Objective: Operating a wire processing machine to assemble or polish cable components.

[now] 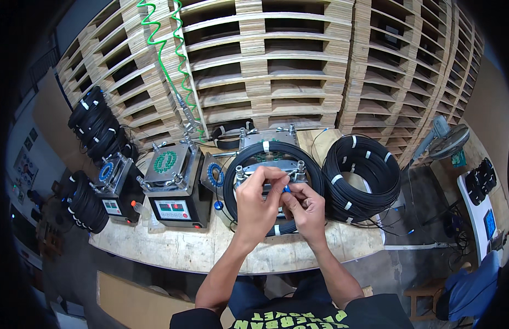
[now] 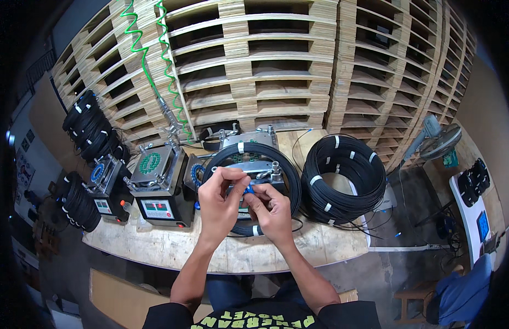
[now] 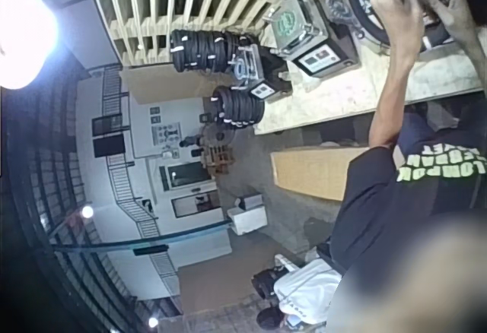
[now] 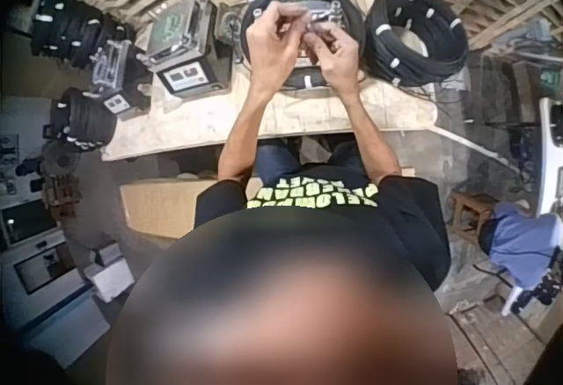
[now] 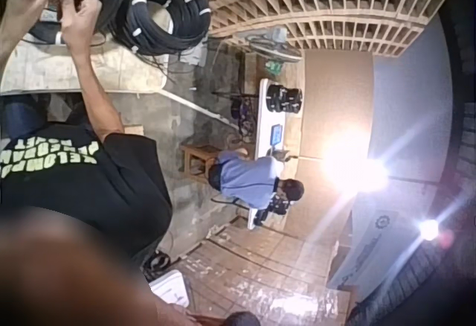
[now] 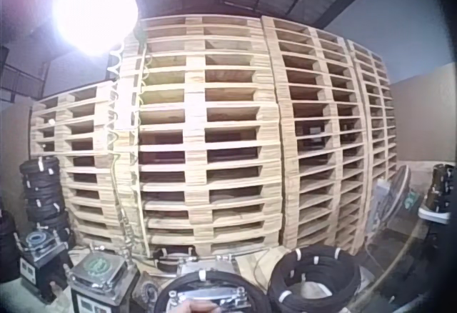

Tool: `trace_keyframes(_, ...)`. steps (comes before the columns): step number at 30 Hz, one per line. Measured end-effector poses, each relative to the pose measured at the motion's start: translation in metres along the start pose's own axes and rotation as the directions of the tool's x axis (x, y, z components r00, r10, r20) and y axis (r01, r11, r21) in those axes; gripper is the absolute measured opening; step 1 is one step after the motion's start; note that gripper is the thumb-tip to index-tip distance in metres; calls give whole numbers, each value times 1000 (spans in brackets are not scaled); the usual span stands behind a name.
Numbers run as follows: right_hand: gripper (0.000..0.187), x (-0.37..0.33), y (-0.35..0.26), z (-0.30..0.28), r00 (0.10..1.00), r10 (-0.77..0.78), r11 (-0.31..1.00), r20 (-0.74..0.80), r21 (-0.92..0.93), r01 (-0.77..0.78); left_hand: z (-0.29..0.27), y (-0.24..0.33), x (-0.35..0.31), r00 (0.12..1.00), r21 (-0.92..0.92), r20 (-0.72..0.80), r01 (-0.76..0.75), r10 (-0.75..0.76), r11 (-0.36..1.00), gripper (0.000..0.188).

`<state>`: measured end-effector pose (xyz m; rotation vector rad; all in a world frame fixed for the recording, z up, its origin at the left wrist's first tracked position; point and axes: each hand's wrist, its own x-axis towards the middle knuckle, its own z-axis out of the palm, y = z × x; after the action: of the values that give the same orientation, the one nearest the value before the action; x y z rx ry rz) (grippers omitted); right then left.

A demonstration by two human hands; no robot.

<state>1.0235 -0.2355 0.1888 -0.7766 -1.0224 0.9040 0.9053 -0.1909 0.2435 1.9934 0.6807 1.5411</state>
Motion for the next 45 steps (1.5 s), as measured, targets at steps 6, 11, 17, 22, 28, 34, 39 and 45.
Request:
trace_keyframes(6, 16, -7, -7, 18, 993, -64, 983, -98, -178, 45, 0, 0, 0, 987, 204, -104, -97, 120, 974, 9)
trace_keyframes(11, 16, -14, 0, 6, 999, 27, 990, -43, -140, -33, -15, 1, 19, 967, -138, -150, 186, -206, 973, 13)
trace_keyframes(17, 26, 1, 0, -5, 997, -49, 973, 52, 230, 35, -7, -12, -4, 902, -646, 159, 402, -401, 649, 13)
trace_keyframes(22, 24, 1, 18, -17, 996, -70, 974, 53, 219, 57, 4, -17, -18, 893, -771, 176, 386, -414, 507, 13)
trace_keyframes(28, 18, 3, 7, -6, 999, -21, 992, 49, 124, 15, -9, -34, -29, 880, -733, 127, 395, -459, 554, 14)
trace_keyframes(34, 21, 16, 3, -10, 999, -36, 997, -20, 75, 38, -97, -80, -41, 852, -494, -195, 342, -485, 800, 17)
trace_keyframes(39, 21, 29, -2, -29, 992, -117, 985, -55, 125, 123, -245, -179, -72, 634, -213, -653, 371, -414, 904, 23)
trace_keyframes(45, 22, 37, 7, -41, 993, -116, 991, -6, 66, 116, -378, -281, -140, 421, -44, -730, 757, -538, 652, 13)
